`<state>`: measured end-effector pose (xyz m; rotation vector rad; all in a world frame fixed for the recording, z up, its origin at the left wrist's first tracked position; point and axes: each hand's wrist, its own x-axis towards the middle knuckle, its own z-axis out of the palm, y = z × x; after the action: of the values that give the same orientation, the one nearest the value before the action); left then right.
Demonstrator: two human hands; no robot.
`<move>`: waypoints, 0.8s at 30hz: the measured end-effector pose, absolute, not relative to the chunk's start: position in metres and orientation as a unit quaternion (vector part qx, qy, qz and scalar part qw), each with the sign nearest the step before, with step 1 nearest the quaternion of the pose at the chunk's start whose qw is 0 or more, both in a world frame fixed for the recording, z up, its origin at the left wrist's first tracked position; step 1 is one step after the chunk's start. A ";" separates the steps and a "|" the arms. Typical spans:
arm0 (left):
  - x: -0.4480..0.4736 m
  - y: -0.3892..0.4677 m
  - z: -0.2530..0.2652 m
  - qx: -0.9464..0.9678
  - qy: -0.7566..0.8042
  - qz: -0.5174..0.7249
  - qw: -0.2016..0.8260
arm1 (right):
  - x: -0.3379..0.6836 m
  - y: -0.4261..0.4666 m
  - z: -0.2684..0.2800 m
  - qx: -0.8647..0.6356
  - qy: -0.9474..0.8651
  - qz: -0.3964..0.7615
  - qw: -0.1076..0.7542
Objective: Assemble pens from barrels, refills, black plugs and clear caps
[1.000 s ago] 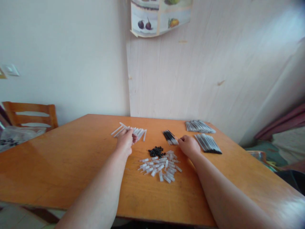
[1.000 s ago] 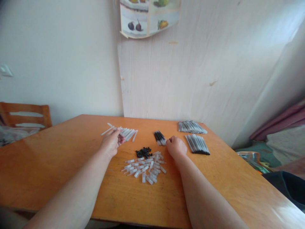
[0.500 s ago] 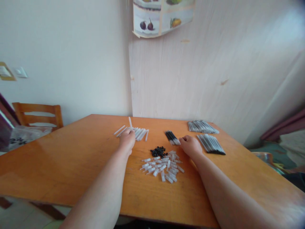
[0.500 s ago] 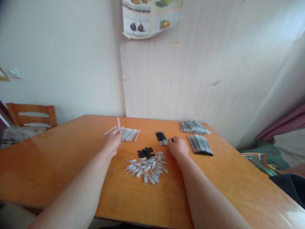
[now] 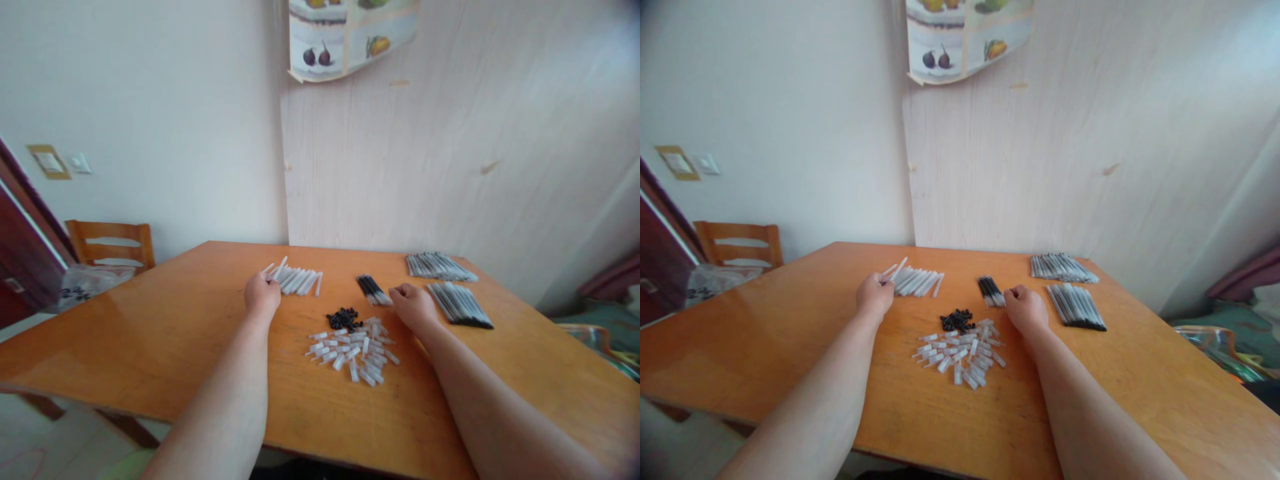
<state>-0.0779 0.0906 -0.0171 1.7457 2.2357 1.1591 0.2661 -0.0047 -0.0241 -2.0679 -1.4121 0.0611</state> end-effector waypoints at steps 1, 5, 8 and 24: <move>-0.080 0.092 -0.018 0.572 0.731 0.370 0.034 | 0.267 -0.004 -0.025 -0.784 -0.534 0.022 0.314; -0.080 0.092 -0.022 0.589 0.723 0.359 0.018 | 0.267 -0.004 -0.025 -0.781 -0.537 0.016 0.319; -0.076 0.091 -0.021 0.607 0.708 0.361 0.006 | 0.266 -0.005 -0.023 -0.781 -0.536 0.016 0.319; -0.069 0.086 -0.018 0.644 0.670 0.368 -0.005 | 0.266 -0.004 -0.023 -0.775 -0.533 0.008 0.339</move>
<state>-0.0689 0.0863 -0.0182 2.0311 2.1133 1.1586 0.2659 -0.0039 -0.0225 -2.0176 -1.3883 0.0220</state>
